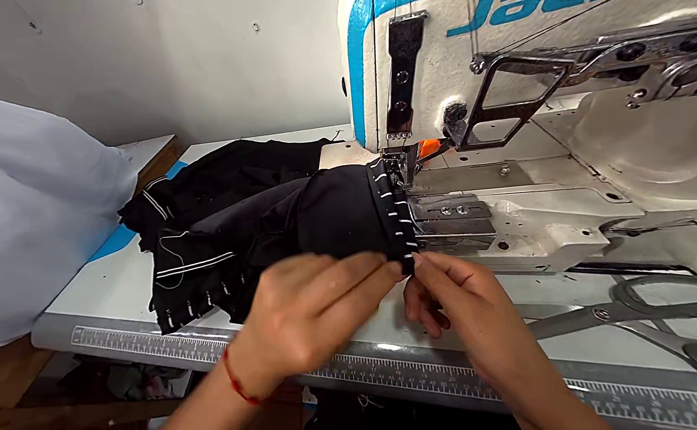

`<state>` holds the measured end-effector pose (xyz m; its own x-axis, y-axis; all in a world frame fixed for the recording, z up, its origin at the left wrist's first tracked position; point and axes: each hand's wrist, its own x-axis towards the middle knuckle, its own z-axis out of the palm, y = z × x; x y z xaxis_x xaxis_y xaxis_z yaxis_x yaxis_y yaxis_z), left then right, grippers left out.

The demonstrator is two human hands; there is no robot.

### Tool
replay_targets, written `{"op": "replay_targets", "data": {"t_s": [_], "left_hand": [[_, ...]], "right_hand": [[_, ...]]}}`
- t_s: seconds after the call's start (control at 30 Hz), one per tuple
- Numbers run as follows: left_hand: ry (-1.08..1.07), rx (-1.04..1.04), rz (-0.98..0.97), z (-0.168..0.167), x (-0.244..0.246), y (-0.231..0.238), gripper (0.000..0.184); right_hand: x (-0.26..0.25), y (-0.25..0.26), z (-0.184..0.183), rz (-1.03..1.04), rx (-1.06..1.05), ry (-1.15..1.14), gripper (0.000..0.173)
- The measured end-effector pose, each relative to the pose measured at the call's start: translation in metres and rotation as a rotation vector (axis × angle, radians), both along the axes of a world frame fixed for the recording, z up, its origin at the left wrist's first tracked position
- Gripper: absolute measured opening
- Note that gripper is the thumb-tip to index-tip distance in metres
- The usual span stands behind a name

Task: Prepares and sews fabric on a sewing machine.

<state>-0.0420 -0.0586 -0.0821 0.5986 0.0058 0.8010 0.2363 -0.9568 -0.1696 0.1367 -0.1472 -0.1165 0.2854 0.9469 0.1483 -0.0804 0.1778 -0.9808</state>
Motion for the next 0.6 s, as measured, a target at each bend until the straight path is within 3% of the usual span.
{"op": "replay_targets", "data": {"t_s": [0.1, 0.17, 0.23, 0.3, 0.4, 0.47, 0.6], "left_hand": [[0.341, 0.083, -0.032, 0.044, 0.011, 0.025, 0.025], [0.476, 0.145, -0.086, 0.053, 0.021, 0.046, 0.026], [0.479, 0.19, -0.179, 0.054, 0.027, 0.059, 0.024], [0.385, 0.186, -0.252, 0.053, 0.027, 0.064, 0.021], [0.114, 0.147, -0.312, 0.048, 0.028, 0.07, 0.016], [-0.045, 0.189, -0.305, 0.047, 0.031, 0.075, 0.011], [-0.077, 0.26, -0.317, 0.054, 0.038, 0.075, 0.008]], "right_hand": [[0.011, -0.003, 0.0, 0.02, -0.004, -0.284, 0.035], [0.022, -0.009, 0.002, -0.154, 0.124, -0.785, 0.035], [0.034, -0.011, 0.015, -0.349, 0.31, -1.143, 0.032], [0.046, -0.002, 0.031, -0.284, 0.41, -1.339, 0.032], [0.053, 0.023, 0.034, -0.094, 0.549, -1.293, 0.018], [0.053, 0.029, 0.038, -0.016, 0.533, -1.181, 0.02], [0.053, 0.032, 0.045, 0.063, 0.383, -1.039, 0.02]]}}
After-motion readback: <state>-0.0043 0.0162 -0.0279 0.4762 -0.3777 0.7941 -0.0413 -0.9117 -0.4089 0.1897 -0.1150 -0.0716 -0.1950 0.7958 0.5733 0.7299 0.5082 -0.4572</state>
